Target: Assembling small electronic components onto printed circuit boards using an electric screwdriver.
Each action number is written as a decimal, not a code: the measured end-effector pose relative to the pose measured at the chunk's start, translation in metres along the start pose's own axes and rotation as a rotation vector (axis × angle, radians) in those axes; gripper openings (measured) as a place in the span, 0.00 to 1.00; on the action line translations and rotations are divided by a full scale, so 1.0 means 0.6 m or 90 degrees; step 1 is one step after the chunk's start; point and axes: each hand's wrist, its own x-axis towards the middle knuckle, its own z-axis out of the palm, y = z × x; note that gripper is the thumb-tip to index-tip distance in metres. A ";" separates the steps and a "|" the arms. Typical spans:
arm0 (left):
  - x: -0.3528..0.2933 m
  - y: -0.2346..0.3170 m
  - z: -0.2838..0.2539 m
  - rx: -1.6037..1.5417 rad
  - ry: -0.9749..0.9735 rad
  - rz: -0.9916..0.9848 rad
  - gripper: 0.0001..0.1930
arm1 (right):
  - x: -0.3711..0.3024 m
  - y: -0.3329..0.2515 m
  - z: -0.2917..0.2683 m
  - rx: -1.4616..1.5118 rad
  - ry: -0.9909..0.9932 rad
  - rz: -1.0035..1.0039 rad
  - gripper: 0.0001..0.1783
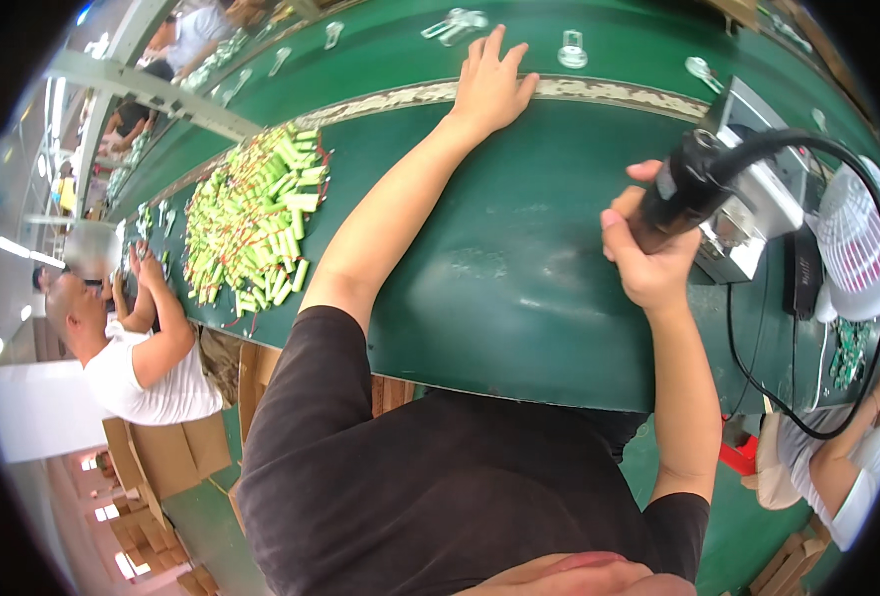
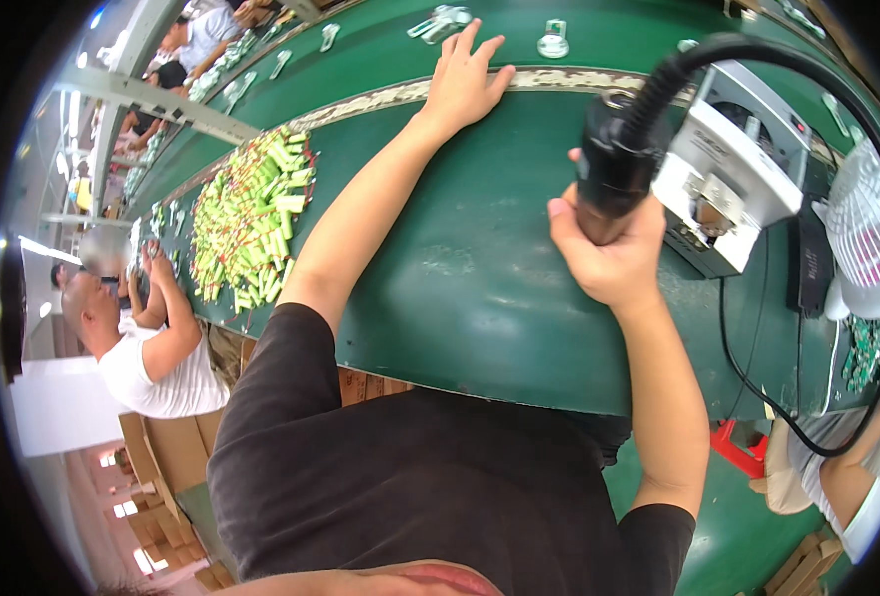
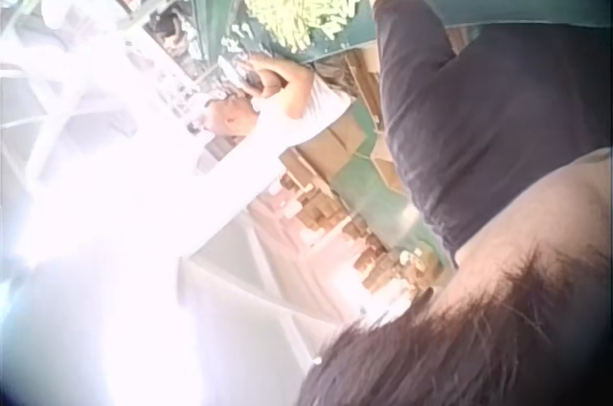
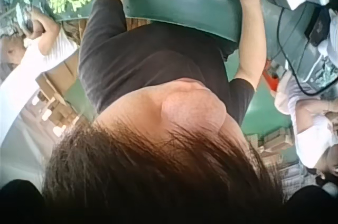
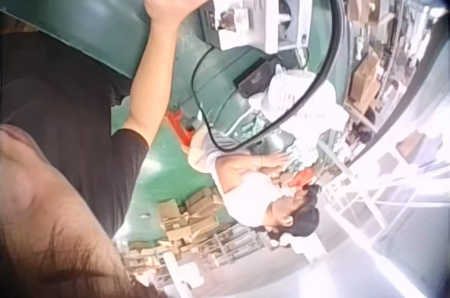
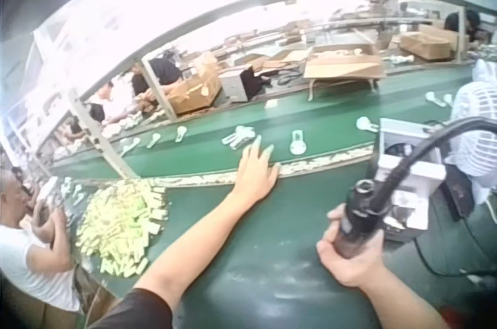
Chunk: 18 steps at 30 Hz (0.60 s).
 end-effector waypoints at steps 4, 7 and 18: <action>0.042 0.014 0.042 -0.177 -0.038 -0.014 0.18 | 0.003 -0.001 0.000 0.008 0.000 0.010 0.27; 0.079 0.000 0.063 -0.201 -0.115 -0.096 0.14 | 0.005 0.001 0.000 0.001 0.005 -0.006 0.27; 0.114 0.010 0.066 -0.163 -0.076 -0.089 0.13 | 0.013 -0.025 0.004 0.048 0.036 -0.013 0.27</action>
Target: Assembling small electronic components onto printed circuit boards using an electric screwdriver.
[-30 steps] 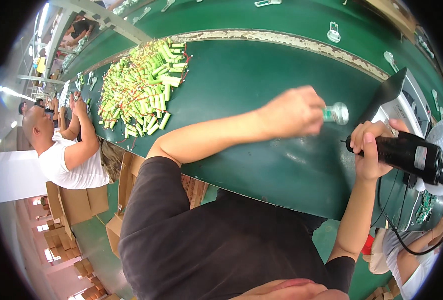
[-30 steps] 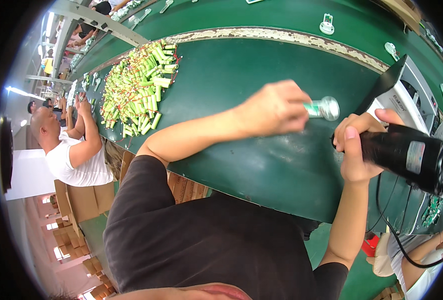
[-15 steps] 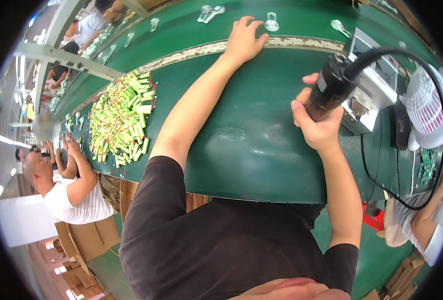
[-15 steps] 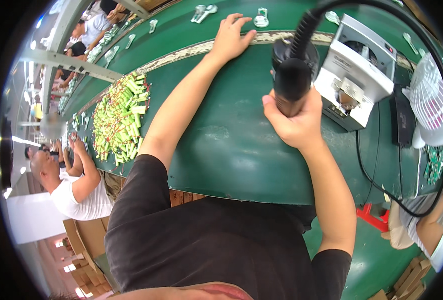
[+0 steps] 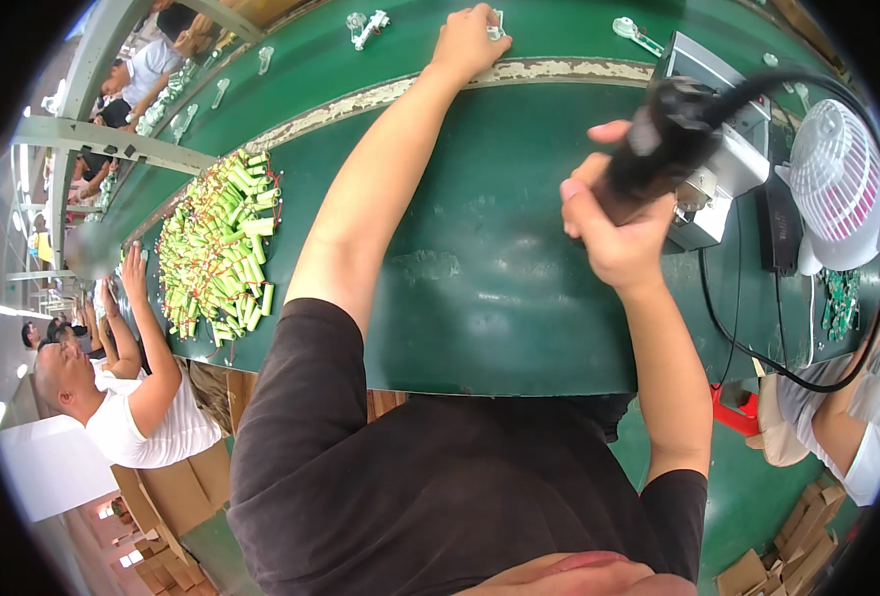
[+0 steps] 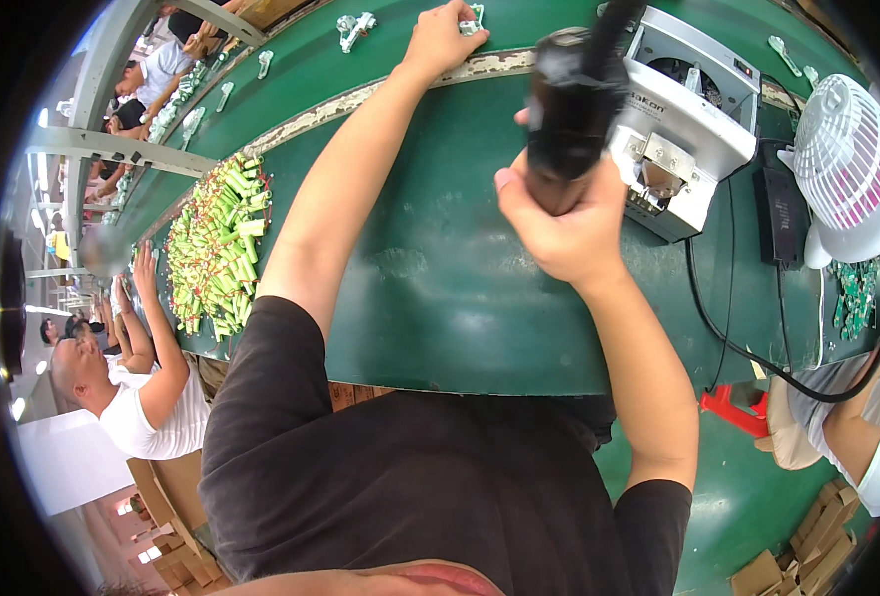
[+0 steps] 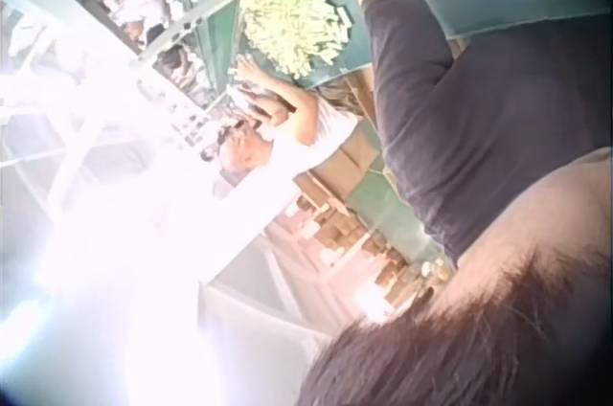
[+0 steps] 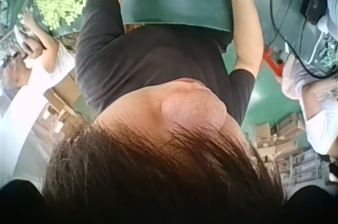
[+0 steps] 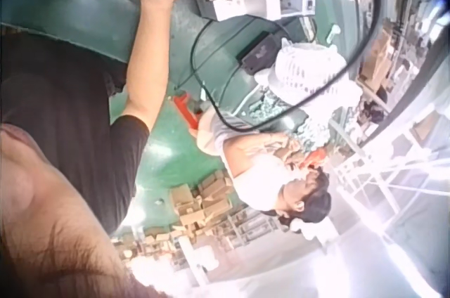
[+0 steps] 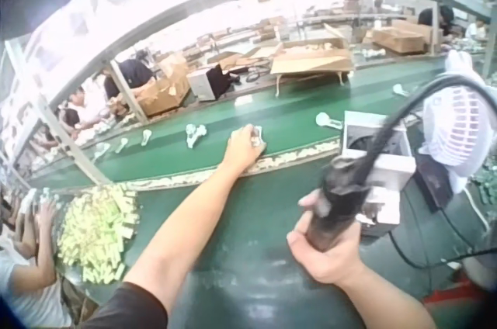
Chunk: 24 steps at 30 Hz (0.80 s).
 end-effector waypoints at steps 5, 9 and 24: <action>-0.025 0.054 -0.055 -0.031 -0.037 -0.036 0.10 | 0.026 -0.070 -0.060 0.114 0.078 -0.251 0.30; -0.110 0.119 -0.128 -0.104 -0.076 0.179 0.10 | 0.033 -0.125 -0.149 -0.018 0.162 -0.324 0.27; -0.294 0.210 -0.149 -0.378 -0.275 0.351 0.11 | 0.044 -0.091 -0.074 0.059 0.061 -0.121 0.30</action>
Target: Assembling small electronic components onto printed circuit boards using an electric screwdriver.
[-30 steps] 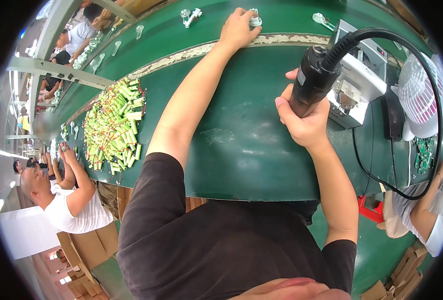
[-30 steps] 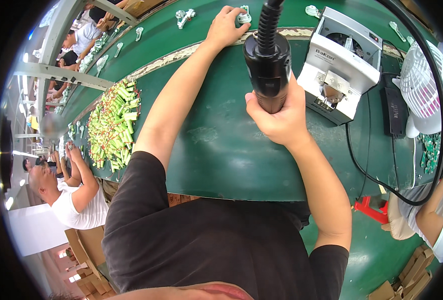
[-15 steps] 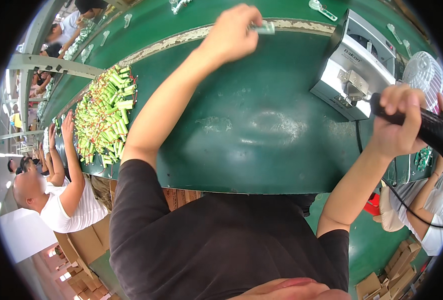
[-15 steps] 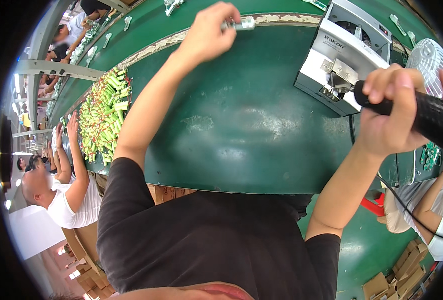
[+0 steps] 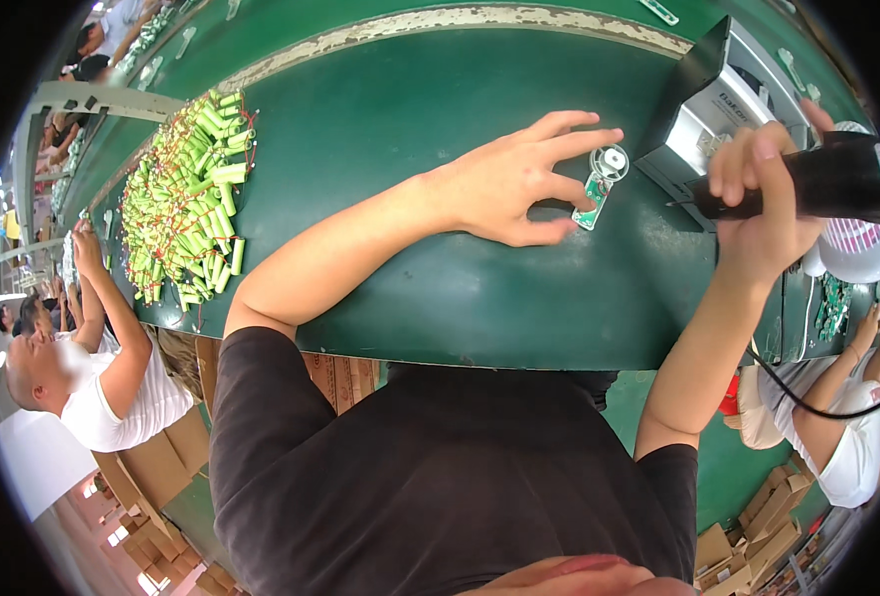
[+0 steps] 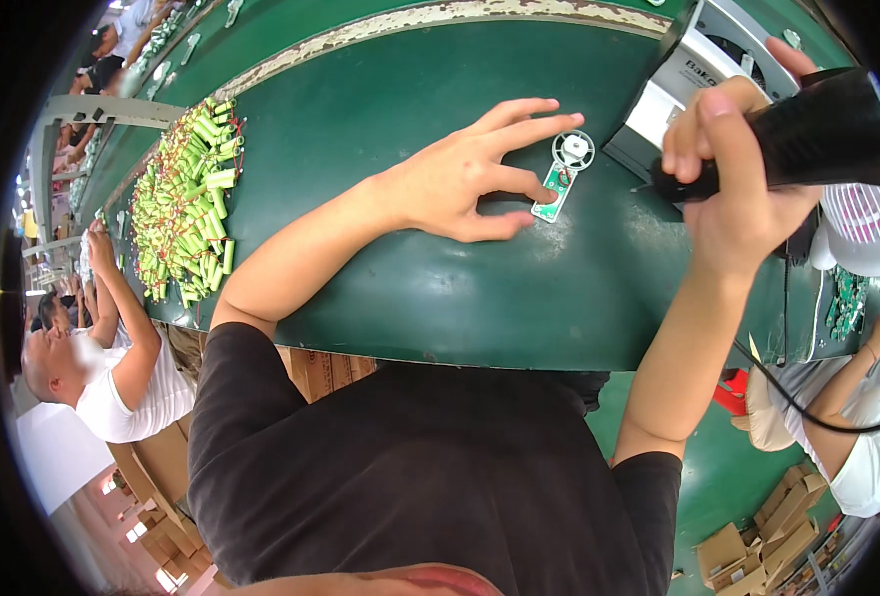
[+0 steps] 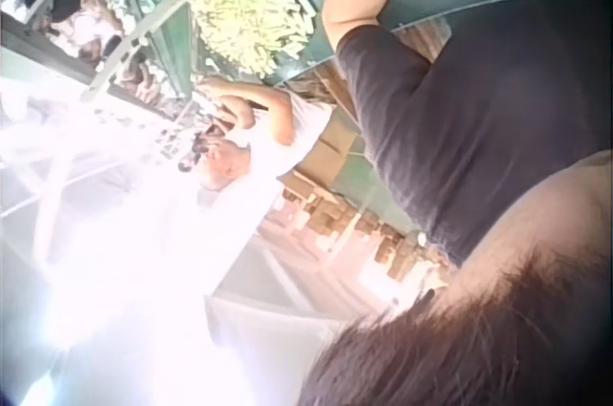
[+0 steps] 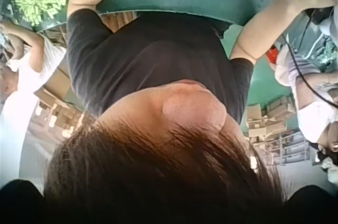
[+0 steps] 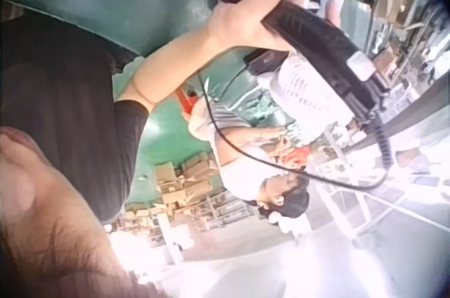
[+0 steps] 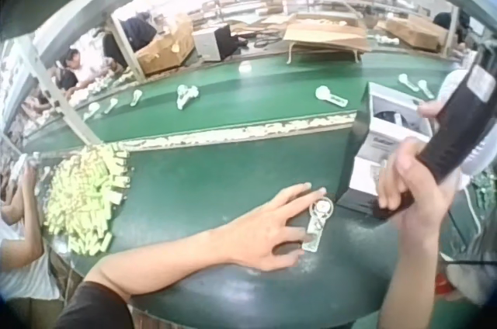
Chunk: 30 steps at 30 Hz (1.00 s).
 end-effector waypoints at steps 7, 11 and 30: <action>0.000 -0.006 0.016 -0.010 0.016 0.015 0.12 | -0.040 0.079 0.022 -0.009 -0.052 -0.056 0.28; 0.003 -0.010 0.011 -0.011 0.017 0.027 0.12 | -0.040 0.089 0.026 -0.030 -0.052 -0.058 0.28; 0.006 -0.008 0.008 0.018 0.006 0.007 0.12 | -0.055 0.113 0.024 -0.130 -0.067 0.000 0.24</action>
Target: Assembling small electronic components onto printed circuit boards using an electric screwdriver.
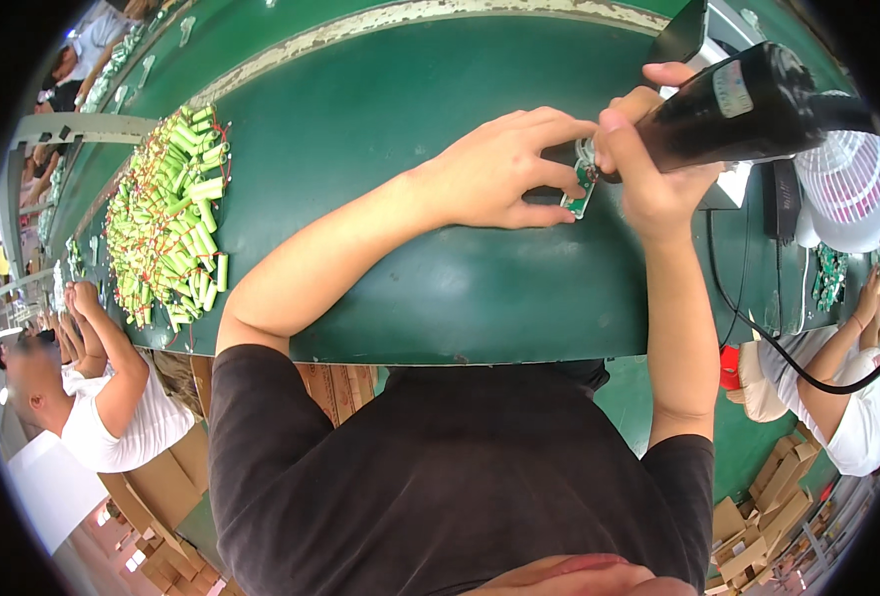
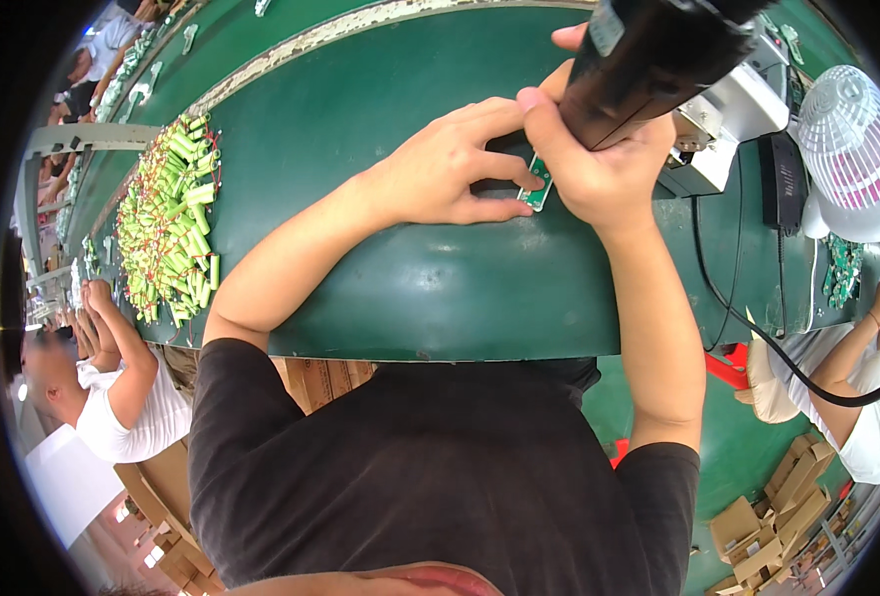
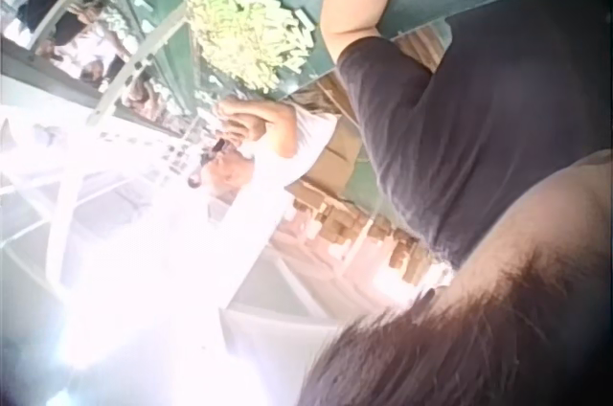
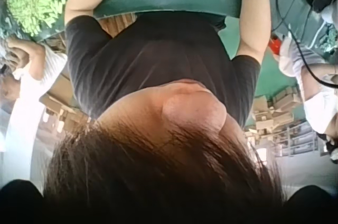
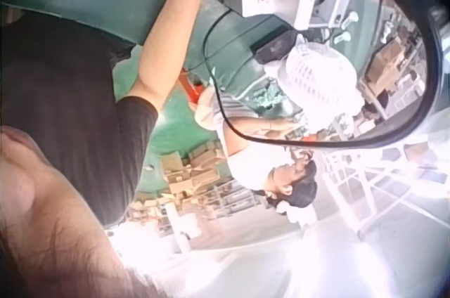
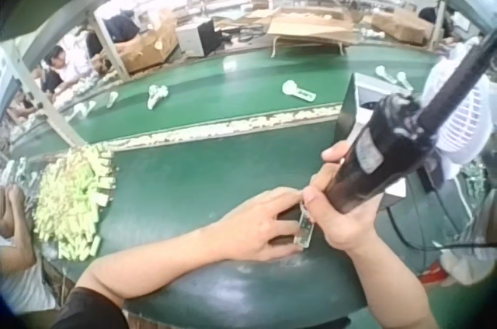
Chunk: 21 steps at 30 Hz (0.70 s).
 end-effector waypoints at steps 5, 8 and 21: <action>0.003 0.015 0.007 0.049 0.043 -0.034 0.13 | -0.004 -0.008 0.014 0.014 0.037 0.041 0.24; 0.002 0.029 0.010 0.067 0.066 -0.067 0.13 | -0.002 -0.010 0.012 0.056 0.028 -0.028 0.28; 0.060 -0.240 -0.138 0.446 0.298 -0.275 0.11 | -0.018 0.000 0.024 0.039 -0.052 0.073 0.31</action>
